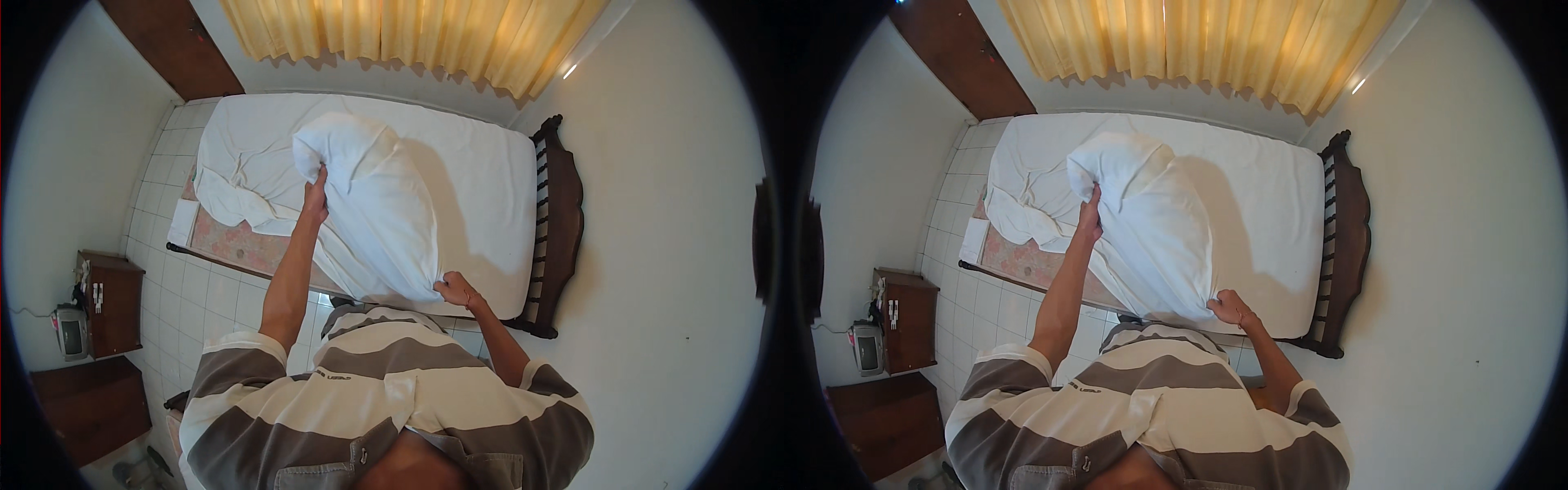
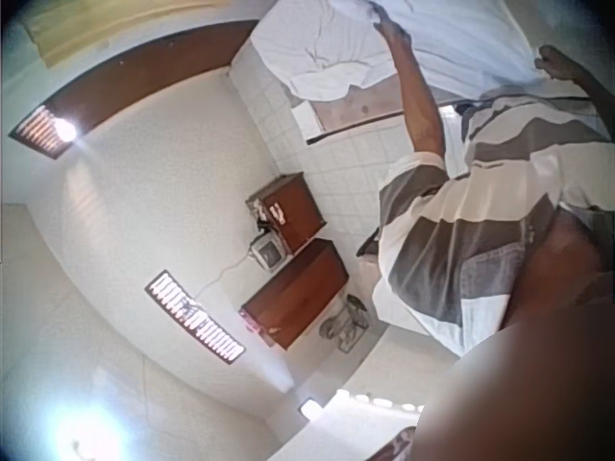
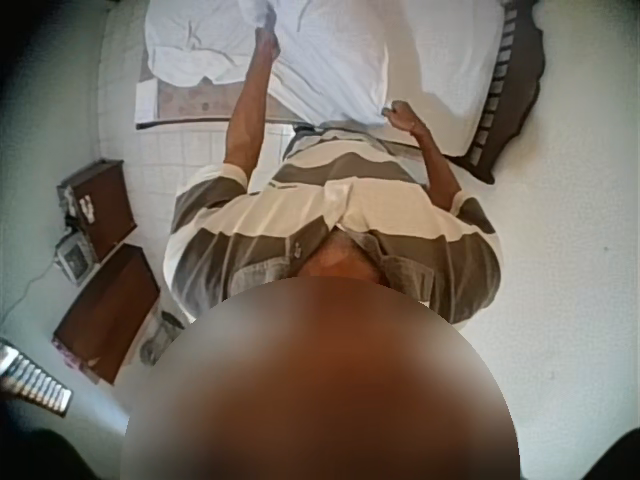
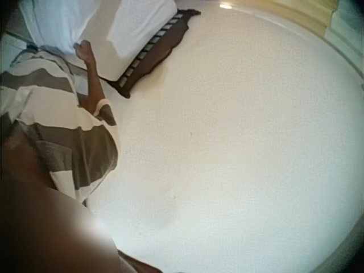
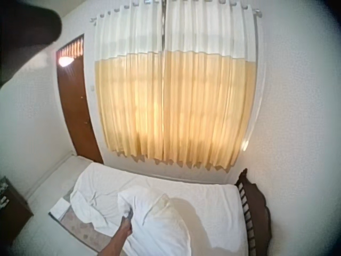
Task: Making beds and organizing linens in a hotel room.
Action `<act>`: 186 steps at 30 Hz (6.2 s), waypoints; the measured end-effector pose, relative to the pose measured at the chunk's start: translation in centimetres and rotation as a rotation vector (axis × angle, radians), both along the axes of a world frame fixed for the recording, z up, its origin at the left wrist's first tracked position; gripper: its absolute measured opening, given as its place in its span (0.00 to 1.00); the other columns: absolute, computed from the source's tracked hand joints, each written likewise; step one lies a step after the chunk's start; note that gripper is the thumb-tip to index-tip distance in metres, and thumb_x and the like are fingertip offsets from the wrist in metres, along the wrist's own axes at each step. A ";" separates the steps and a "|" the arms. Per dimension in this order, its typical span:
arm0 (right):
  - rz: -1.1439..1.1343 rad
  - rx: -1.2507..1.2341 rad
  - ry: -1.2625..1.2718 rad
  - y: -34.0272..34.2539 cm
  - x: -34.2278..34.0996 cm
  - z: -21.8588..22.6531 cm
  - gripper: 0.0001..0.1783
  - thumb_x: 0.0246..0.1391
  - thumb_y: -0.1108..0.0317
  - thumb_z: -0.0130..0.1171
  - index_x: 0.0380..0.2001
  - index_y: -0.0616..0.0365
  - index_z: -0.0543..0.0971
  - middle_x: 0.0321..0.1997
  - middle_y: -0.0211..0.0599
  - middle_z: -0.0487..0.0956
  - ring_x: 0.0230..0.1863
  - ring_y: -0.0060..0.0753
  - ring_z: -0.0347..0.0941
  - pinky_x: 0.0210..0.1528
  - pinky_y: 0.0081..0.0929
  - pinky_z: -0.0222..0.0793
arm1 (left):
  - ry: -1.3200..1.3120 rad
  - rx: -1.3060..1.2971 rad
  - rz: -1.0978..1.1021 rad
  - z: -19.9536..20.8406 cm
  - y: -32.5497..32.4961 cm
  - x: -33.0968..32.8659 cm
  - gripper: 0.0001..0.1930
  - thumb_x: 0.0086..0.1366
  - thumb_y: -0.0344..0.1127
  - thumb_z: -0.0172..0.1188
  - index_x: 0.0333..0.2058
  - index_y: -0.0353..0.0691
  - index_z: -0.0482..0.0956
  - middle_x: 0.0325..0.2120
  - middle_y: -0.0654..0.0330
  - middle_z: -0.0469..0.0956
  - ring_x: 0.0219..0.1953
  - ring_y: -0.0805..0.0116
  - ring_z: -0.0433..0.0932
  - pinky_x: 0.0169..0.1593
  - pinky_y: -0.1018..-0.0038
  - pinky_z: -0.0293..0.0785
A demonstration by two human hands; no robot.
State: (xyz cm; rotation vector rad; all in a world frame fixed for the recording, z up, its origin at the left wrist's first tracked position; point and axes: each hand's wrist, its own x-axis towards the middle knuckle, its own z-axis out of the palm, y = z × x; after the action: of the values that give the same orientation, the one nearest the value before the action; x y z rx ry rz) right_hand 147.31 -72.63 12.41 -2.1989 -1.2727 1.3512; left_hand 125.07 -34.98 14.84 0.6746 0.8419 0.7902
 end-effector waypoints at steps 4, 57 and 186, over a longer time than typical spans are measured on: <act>0.049 0.501 -0.184 3.9 1.0 -0.4 0.17 0.48 0.62 0.65 0.37 0.64 0.83 0.40 0.52 0.82 0.40 0.48 0.80 0.47 0.37 0.75 | -0.041 0.086 -0.041 3.3 -1.0 0.6 0.29 0.73 0.47 0.53 0.64 0.36 0.60 0.56 0.49 0.73 0.54 0.54 0.77 0.56 0.56 0.77; 0.339 0.930 -0.411 22.0 -10.9 6.3 0.37 0.46 0.63 0.70 0.58 0.65 0.70 0.51 0.52 0.76 0.51 0.53 0.73 0.56 0.42 0.69 | 0.907 1.125 0.246 3.3 -1.1 -7.0 0.17 0.52 0.24 0.63 0.43 0.38 0.83 0.30 0.49 0.82 0.32 0.51 0.82 0.38 0.61 0.76; -1.360 1.316 0.687 6.4 15.5 20.7 0.30 0.63 0.55 0.57 0.60 0.66 0.70 0.59 0.47 0.76 0.58 0.47 0.75 0.60 0.43 0.73 | 1.194 1.339 -0.050 31.6 12.1 -25.0 0.21 0.74 0.43 0.52 0.34 0.25 0.77 0.20 0.48 0.71 0.24 0.68 0.62 0.32 0.67 0.68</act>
State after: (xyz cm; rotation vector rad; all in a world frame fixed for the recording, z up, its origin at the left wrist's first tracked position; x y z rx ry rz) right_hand 162.79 -66.21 33.08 -0.9342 -0.0444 0.3125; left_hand 100.09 -22.90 46.43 2.5000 1.2650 0.8110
